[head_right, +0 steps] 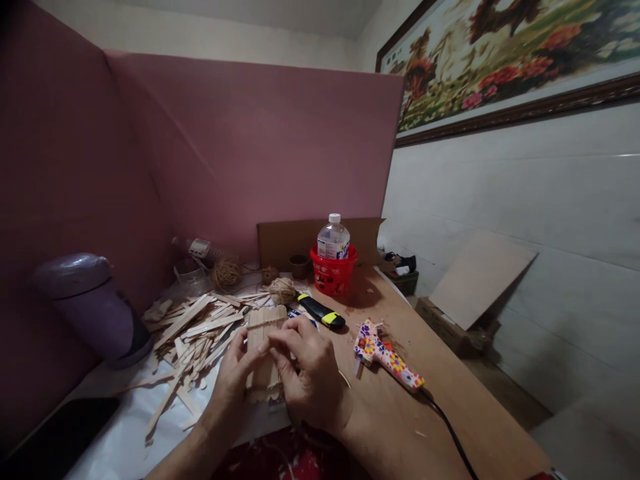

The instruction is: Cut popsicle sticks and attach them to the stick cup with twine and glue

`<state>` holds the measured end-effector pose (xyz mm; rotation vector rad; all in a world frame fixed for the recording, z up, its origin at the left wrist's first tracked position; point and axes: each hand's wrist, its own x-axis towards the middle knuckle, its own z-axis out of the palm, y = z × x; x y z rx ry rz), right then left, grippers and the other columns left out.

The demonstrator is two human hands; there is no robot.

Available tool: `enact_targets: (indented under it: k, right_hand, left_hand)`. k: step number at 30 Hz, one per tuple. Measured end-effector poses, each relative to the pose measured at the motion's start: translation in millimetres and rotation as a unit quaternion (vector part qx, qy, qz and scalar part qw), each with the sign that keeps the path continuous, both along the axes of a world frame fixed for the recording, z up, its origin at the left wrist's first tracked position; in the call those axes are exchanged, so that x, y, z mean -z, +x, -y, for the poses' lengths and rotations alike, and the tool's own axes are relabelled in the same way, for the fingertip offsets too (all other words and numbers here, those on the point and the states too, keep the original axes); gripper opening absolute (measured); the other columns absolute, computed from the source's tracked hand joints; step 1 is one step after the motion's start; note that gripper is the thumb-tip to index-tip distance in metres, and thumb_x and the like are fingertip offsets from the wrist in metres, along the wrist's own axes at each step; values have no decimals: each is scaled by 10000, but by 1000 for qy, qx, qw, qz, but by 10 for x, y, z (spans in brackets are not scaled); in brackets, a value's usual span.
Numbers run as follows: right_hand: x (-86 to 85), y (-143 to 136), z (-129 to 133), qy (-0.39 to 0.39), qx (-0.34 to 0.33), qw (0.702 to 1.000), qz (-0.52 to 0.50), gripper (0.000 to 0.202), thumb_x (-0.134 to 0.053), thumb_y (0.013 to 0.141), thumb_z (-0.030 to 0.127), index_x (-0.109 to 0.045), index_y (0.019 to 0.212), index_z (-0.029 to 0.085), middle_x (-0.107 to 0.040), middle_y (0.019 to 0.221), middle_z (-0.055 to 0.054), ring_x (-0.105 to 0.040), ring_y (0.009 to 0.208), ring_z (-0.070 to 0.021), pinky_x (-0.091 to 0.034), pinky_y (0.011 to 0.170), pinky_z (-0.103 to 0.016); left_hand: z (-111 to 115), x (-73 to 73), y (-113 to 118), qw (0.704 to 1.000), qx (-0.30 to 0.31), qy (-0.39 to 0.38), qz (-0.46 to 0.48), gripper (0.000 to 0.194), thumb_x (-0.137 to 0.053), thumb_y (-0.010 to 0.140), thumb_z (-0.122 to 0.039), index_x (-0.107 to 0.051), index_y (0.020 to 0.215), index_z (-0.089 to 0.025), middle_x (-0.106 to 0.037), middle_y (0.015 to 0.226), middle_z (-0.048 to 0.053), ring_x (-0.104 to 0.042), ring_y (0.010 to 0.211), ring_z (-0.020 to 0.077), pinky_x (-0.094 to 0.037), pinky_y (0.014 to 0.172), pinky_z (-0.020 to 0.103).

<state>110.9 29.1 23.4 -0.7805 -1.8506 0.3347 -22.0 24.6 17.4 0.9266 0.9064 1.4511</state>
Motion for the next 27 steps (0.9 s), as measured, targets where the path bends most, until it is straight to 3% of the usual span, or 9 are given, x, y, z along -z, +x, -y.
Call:
enact_targets:
  k: [14, 20, 27]
  right_hand:
    - [-28, 4, -46, -40, -33, 998, -21, 192, -528, 821, 100, -629, 956, 192, -515, 897, -52, -534, 786, -171, -467, 654, -275]
    - [-32, 11, -52, -52, -47, 997, -27, 181, -537, 816, 101, -628, 949, 184, -519, 904, -51, -530, 802, -168, -454, 693, -286]
    - [-49, 20, -38, -49, -45, 996, -57, 173, -492, 869, 144, -618, 982, 183, -544, 930, -57, -534, 848, -173, -448, 703, -288]
  left_hand:
    - [-2, 64, -4, 1000, 12, -1, 22, 450, -675, 742, -310, -504, 1141, -193, -645, 1061, 75, -635, 929, 241, -484, 794, 338]
    - [-36, 93, 2, 999, -6, -18, 30, 522, -734, 669, -315, -521, 1120, -159, -670, 973, 82, -648, 813, 220, -501, 714, 318]
    - [11, 55, 22, 995, 17, -45, 85, 459, -674, 725, -324, -522, 1119, -144, -689, 927, 87, -660, 725, 210, -519, 656, 326]
